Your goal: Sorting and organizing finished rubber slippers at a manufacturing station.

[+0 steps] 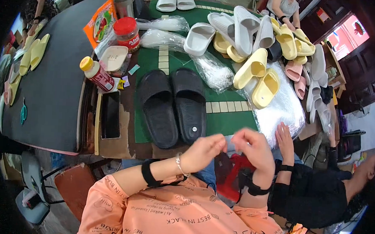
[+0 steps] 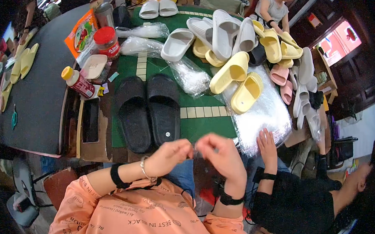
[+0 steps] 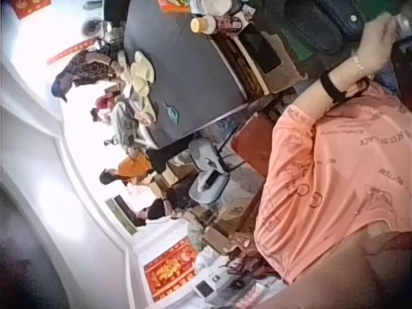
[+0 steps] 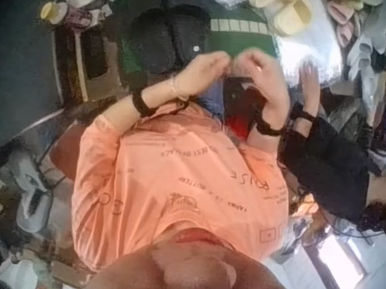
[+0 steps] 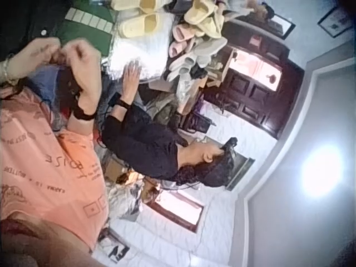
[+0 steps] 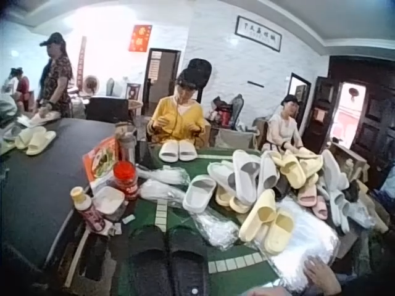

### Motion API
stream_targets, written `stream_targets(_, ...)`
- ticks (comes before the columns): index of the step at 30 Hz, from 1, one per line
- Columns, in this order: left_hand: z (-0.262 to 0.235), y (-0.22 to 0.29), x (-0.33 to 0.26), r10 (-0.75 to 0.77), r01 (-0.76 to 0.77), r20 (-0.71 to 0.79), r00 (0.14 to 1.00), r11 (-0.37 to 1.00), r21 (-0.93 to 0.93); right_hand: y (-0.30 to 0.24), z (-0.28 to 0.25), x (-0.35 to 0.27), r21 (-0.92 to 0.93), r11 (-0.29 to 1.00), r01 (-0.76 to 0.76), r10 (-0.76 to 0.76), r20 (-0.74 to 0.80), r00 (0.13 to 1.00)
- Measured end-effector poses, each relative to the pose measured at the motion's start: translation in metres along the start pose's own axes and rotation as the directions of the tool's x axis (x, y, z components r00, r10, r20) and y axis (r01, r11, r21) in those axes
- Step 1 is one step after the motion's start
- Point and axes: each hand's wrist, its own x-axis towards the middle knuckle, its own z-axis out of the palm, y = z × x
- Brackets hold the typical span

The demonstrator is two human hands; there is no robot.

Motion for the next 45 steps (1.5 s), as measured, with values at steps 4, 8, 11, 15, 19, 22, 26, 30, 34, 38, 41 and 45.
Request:
stream_targets(4,-0.026,0.016,-0.01,-0.165,0.053,-0.105,0.981,0.744,-0.666,0.007,0.06,0.04,0.179,0.934,0.31,-0.295,-0.104,0.95)
stream_targets(8,-0.052,0.037,-0.028,-0.218,0.063,-0.169,0.961,0.77,-0.636,0.007,0.082,0.044,0.303,0.949,0.08,-0.146,0.199,0.969)
stream_targets(11,-0.075,0.038,-0.038,-0.325,0.195,-0.137,0.936,0.8,-0.568,0.002,0.087,0.043,0.207,0.977,-0.043,-0.05,0.424,0.904)
stream_targets(15,-0.122,0.017,-0.021,-0.065,0.219,-0.504,0.861,0.943,0.252,0.001,0.106,0.044,0.466,0.668,-0.581,-0.006,0.784,0.621)
stream_targets(19,-0.198,-0.009,0.008,0.358,0.358,-0.683,0.637,0.647,0.673,0.003,0.136,0.071,0.612,0.45,-0.651,0.158,0.663,0.732)
stream_targets(22,-0.232,-0.028,0.021,0.237,0.521,-0.733,0.638,0.567,0.638,0.016,0.15,0.103,0.713,0.291,-0.638,0.263,0.582,0.77)
stream_targets(26,-0.233,-0.028,0.044,-0.071,0.708,-0.744,0.665,0.377,0.597,0.028,0.164,0.142,0.782,0.361,-0.508,0.272,0.433,0.859)
stream_targets(30,-0.255,-0.047,0.053,-0.256,0.798,-0.757,0.601,0.25,0.549,0.017,0.187,0.182,0.804,0.409,-0.432,0.226,0.37,0.901)
stream_targets(34,-0.271,-0.051,0.057,-0.282,0.59,-0.543,0.791,0.117,0.799,0.018,0.208,0.204,0.851,0.433,-0.297,0.295,0.177,0.939)
stream_targets(38,-0.264,-0.055,0.048,-0.093,0.496,-0.488,0.868,0.212,0.842,0.013,0.197,0.191,0.788,0.526,-0.321,0.226,0.234,0.946)
stream_targets(41,-0.241,-0.046,0.05,-0.043,0.587,-0.705,0.708,0.591,0.553,0.001,0.146,0.142,0.323,0.934,-0.151,0.028,0.356,0.934)
stream_targets(45,-0.24,-0.04,0.056,-0.045,0.483,-0.792,0.609,0.813,0.325,0.031,0.084,0.075,-0.388,0.827,0.406,-0.291,0.322,0.901)
